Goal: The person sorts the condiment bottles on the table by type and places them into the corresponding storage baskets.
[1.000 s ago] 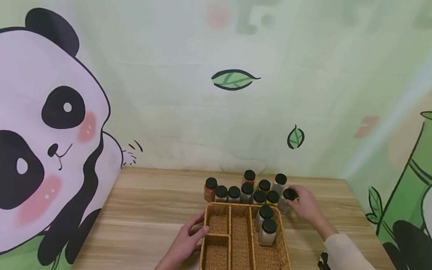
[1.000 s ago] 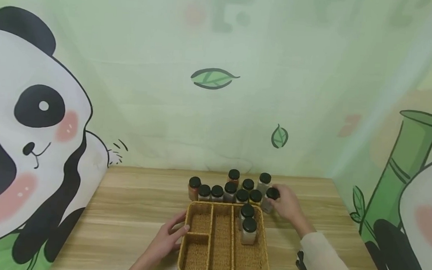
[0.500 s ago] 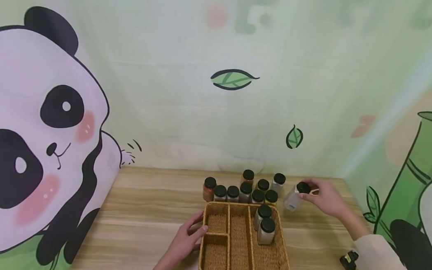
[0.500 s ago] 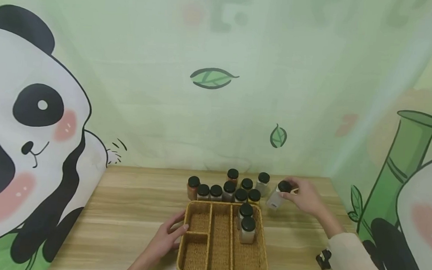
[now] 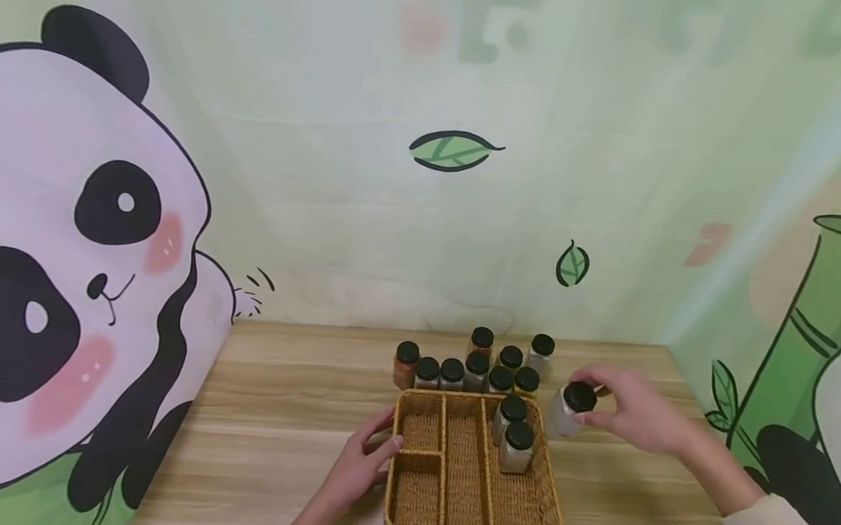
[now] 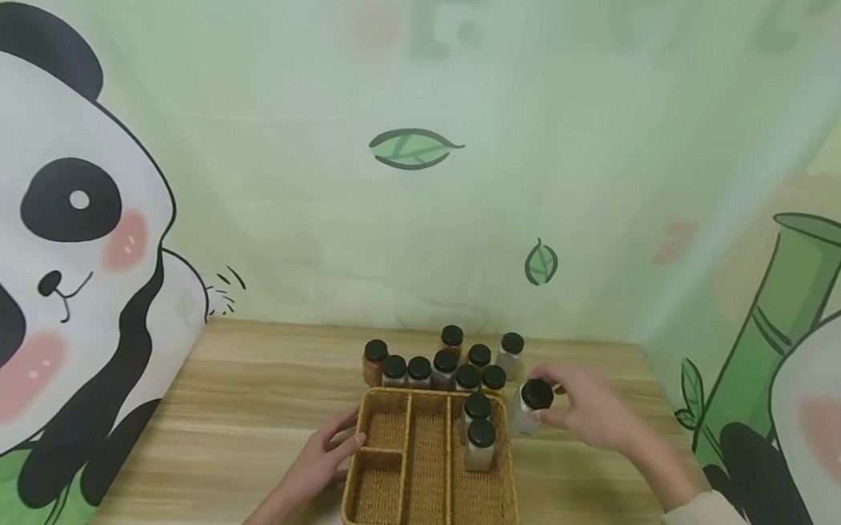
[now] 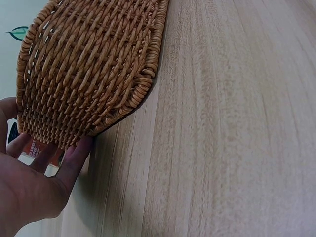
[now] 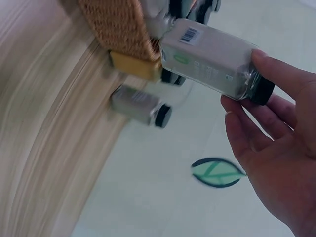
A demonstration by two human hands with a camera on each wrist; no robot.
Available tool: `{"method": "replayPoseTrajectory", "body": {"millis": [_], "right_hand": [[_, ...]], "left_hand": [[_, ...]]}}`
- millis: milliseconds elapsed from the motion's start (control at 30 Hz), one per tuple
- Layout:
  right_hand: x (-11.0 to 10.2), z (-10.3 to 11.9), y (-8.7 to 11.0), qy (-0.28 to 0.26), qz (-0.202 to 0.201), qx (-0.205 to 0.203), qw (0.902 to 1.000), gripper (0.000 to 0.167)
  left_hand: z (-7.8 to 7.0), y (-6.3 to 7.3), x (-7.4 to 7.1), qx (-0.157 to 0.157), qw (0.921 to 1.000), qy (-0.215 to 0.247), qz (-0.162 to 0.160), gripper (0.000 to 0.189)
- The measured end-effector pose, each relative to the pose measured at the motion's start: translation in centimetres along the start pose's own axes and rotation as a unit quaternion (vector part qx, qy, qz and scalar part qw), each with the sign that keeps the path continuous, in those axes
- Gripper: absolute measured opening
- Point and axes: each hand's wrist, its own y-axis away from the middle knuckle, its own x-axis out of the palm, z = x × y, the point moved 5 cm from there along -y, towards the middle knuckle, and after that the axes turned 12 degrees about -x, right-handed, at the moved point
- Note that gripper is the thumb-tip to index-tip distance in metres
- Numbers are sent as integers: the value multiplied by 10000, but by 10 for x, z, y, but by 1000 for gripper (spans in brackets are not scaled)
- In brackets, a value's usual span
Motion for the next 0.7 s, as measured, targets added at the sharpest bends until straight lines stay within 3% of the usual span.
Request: {"method": "replayPoseTrajectory", "body": {"millis": [333, 533, 700], "right_hand": [[26, 38, 8, -298, 383, -503, 9976, 39], [56, 39, 16, -445, 250, -808, 9954, 41], [75, 35, 20, -347, 34, -782, 9963, 43]], "left_hand": [[-1, 0, 0, -48, 9999, -98, -35, 63], [-2, 1, 1, -57, 9999, -110, -40, 67], [-3, 2, 1, -47, 9999, -86, -23, 68]]}}
